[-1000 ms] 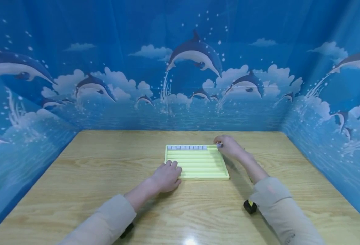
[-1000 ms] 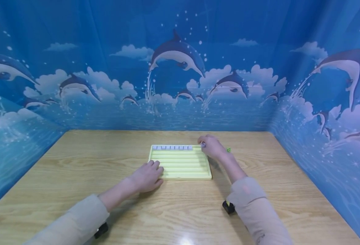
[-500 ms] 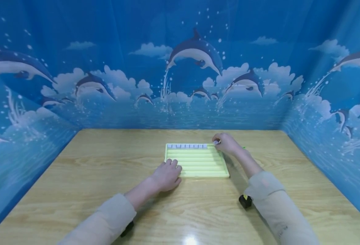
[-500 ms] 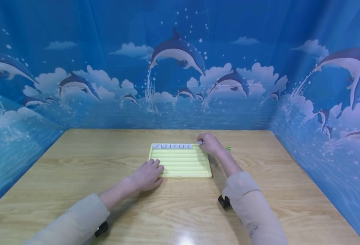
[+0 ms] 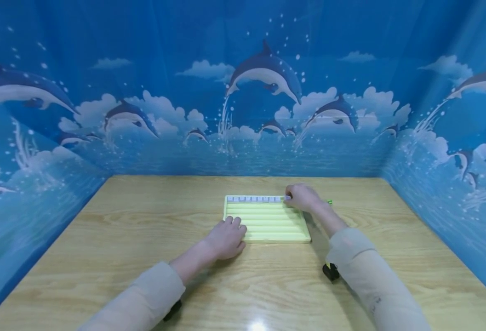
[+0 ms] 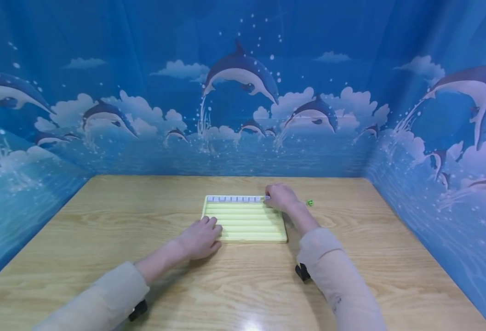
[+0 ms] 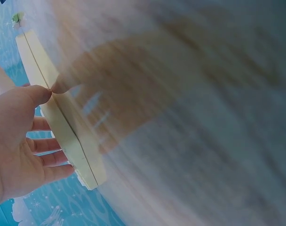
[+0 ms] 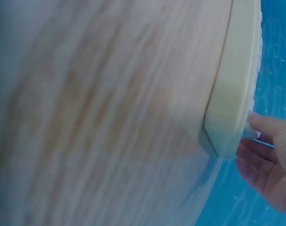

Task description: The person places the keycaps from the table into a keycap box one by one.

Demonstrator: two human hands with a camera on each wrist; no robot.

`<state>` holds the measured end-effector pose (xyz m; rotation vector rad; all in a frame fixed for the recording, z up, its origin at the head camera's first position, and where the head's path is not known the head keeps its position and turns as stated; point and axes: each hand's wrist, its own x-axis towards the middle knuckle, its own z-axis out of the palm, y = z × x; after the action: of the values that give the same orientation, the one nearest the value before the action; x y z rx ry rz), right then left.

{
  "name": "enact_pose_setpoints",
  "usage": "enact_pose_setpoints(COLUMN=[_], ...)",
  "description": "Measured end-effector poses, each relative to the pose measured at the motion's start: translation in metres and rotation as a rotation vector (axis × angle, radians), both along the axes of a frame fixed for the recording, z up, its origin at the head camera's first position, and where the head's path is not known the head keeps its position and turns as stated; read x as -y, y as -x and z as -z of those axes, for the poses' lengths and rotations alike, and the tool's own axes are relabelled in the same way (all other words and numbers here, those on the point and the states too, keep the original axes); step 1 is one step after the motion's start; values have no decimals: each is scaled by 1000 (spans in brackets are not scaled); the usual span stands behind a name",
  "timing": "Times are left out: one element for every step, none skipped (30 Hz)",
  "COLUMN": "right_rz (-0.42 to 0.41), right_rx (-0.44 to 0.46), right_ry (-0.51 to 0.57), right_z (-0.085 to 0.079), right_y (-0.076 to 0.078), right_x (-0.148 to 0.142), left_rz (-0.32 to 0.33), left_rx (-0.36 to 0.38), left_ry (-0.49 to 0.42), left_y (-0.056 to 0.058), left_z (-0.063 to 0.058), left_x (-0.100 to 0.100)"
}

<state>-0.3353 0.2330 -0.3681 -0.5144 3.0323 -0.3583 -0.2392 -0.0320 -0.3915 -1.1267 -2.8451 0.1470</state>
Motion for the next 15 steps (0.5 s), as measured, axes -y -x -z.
enact_pose_setpoints(right_rz=[-4,-5,-12,-18,-22,-23,-25,-29,-33,-34,-35,-37,-40,-44,-45], right_rx=[-7,-14,-23,-28,-27,-27,-27,-25,-24,-21,-20,-20,-21,-23,-26], right_ry=[-14,-23,-30,-35,-34,-31,-28,-26,-28,-29,-32,-35,-39,-44,-49], right_z=[1,1,2,2,2,3,3,3,3,3,4,4,4,4,4], right_y=[0,1,1,2,2,3,3,4,4,5,5,6,7,8,8], right_x=[1,1,2,3,3,4,4,5,5,6,6,6,7,7,7], left_rz=[0,0,0,0,1,1,1,1,1,1,1,1,1,2,3], left_rx=[2,3,3,5,6,8,9,9,10,11,10,8,5,1,-4], left_ry=[-2,-3,-5,-5,-5,-7,-8,-10,-11,-11,-12,-14,-15,-15,-15], left_y=[0,0,0,0,-1,-1,-1,-1,-1,-1,-1,-1,-1,-1,-1], left_z=[0,0,0,-1,-1,-1,-2,-2,-2,-2,-2,-2,-2,-2,-2], left_x=[0,0,0,0,0,0,0,0,0,0,0,0,0,0,0])
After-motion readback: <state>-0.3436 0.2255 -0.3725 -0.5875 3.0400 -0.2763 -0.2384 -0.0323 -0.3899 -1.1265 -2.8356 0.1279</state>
